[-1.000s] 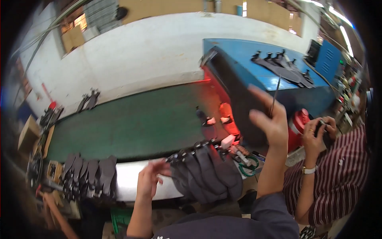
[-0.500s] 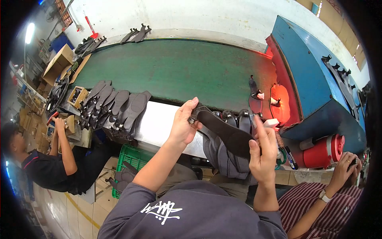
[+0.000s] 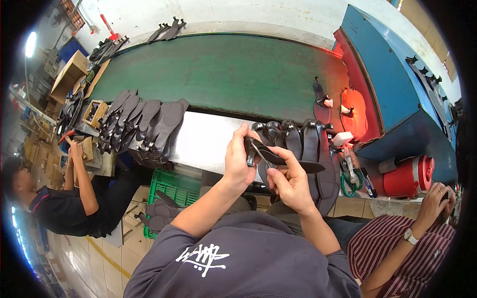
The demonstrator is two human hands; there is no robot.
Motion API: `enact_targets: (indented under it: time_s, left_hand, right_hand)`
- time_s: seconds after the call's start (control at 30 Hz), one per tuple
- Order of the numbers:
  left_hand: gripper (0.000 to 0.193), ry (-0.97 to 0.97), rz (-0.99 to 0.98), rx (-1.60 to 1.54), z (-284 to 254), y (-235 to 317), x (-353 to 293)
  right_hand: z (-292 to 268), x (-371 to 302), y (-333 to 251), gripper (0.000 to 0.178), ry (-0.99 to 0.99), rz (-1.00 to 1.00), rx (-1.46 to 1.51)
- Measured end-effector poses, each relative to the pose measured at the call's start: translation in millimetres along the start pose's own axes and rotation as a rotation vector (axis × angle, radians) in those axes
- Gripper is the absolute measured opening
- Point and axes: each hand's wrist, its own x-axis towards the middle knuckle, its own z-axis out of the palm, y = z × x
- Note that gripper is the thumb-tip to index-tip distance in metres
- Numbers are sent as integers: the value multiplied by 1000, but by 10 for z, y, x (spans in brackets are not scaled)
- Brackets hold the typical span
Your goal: Trimming and assembling shoe components on a production line.
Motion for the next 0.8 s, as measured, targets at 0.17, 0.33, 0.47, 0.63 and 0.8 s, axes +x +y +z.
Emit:
enact_targets:
  time_s: [0.17,0.33,0.47,0.63,0.8]
  left_hand:
    - [38,-6,38,-32,-92,-78,-32]
    - [38,-42,94,-55,-26,-126,-31]
    - [39,5,78,-133,45,-104,13]
    - [46,-27,37,-181,27,-42,88]
    - [49,50,-19,-257,145,-57,20]
  right_hand:
    - [96,-4,89,34,92,-90,-1]
    - [73,24,63,29,140,-45,168]
    - [-24,13,-99,27,98,-56,147]
    - [-16,21,32,9,141,-488,-609]
    - [66,88,219,6,212,-533,-789]
